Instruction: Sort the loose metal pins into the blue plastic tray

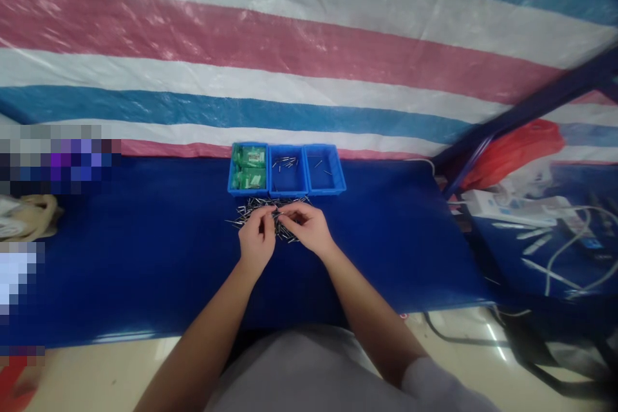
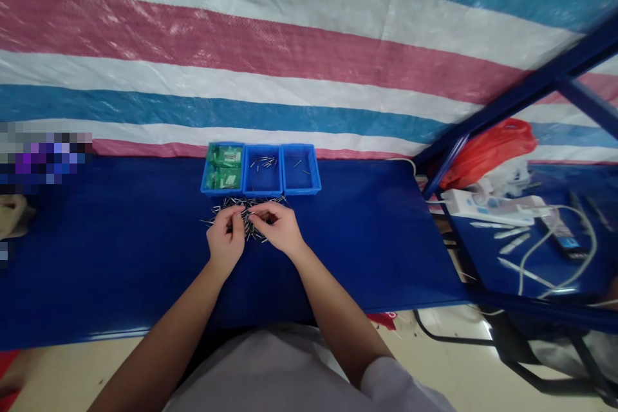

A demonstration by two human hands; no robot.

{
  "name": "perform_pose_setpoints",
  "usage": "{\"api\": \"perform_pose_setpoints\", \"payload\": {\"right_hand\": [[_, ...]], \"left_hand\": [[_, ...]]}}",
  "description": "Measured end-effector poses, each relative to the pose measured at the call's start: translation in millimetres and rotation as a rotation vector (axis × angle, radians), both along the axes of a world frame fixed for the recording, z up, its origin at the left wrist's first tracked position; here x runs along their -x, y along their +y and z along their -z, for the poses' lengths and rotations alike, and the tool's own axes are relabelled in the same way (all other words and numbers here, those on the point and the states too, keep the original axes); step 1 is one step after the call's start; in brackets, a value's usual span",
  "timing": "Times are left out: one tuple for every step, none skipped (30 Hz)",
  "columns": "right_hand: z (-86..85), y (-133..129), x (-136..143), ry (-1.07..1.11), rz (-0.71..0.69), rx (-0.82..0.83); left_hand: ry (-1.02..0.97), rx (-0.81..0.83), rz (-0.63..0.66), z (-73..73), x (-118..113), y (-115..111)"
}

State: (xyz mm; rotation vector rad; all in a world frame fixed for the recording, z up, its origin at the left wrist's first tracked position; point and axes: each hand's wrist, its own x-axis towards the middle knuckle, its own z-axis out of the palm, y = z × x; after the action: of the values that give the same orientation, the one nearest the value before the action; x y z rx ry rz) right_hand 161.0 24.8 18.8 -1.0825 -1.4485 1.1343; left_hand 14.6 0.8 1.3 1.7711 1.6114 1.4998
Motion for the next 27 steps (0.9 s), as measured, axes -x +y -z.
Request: {"api": "perform_pose_setpoints", "payload": {"right_hand": [[-0.2,0,0,-0.009,0.001,-0.007],[-0.4,0,0,-0.012,0.005,-0.007],[-0.6,0,0,-0.009,0.013,0.000],[-0.7,0,0,-0.002,0.025,0.011],[-0.7,0,1,0.006,0.040,0.024],[-0.5,0,1,0.017,0.053,0.036],[-0.2,0,1,0.028,0.063,0.044],[0.3,0,1,0.040,0.068,0.049],[0.7,0,1,0.050,0.070,0.053],[1.1,0,1,0.060,0.071,0.057],[1.5,0,1,0.068,0.071,0.061],[1.6,0,1,0.071,0.072,0.066],[1.6,0,1,0.068,0.073,0.073],[1.5,0,1,0.063,0.072,0.079],[1.2,0,1,0.058,0.071,0.083],[1.0,0,1,0.055,0.070,0.085],[0.7,0,1,0.053,0.069,0.085],[0.5,0,1,0.053,0.070,0.085],[0.3,1,1,0.053,0.071,0.083],[0.2,1,1,0.053,0.072,0.082],[0.2,1,1,0.052,0.072,0.081],[0.3,1,1,0.052,0.070,0.080],[0.4,1,2,0.054,0.068,0.078],[0.5,1,2,0.058,0.065,0.076],[0.7,0,2,0.065,0.059,0.074],[1.0,0,3,0.070,0.053,0.071],[1.2,0,3,0.072,0.048,0.069]], "left_hand": [[-0.016,0.023,0.008,0.0,0,-1],[-0.039,0.046,0.017,0.0,0,-1],[-0.067,0.066,0.026,0.0,0,-2],[-0.097,0.079,0.036,-0.1,-1,-2],[-0.122,0.084,0.044,-0.3,-1,-2],[-0.139,0.083,0.047,-0.6,-2,-2],[-0.146,0.080,0.047,-1.0,-2,-2],[-0.145,0.080,0.048,-1.6,-2,-2],[-0.142,0.083,0.048,-2.3,-3,-2],[-0.138,0.089,0.050,-2.9,-3,-1],[-0.136,0.096,0.055,-3.5,-4,-1],[-0.137,0.100,0.064,-4.0,-4,-1],[-0.141,0.097,0.071,-4.2,-4,-1],[-0.148,0.088,0.076,-4.1,-5,-1],[-0.157,0.079,0.078,-3.7,-5,0],[-0.168,0.070,0.077,-2.8,-5,0],[-0.180,0.063,0.074,-1.7,-5,1],[-0.190,0.060,0.074,-0.3,-5,1],[-0.196,0.060,0.074,1.2,-5,2],[-0.196,0.060,0.075,2.7,-5,2],[-0.189,0.057,0.073,4.1,-4,3],[-0.175,0.054,0.069,5.3,-4,3],[-0.157,0.052,0.061,6.3,-3,3],[-0.137,0.049,0.051,6.9,-2,4],[-0.121,0.046,0.041,7.2,-2,3],[-0.108,0.046,0.036,7.2,-1,3],[-0.098,0.047,0.033,6.8,-1,3]]}}
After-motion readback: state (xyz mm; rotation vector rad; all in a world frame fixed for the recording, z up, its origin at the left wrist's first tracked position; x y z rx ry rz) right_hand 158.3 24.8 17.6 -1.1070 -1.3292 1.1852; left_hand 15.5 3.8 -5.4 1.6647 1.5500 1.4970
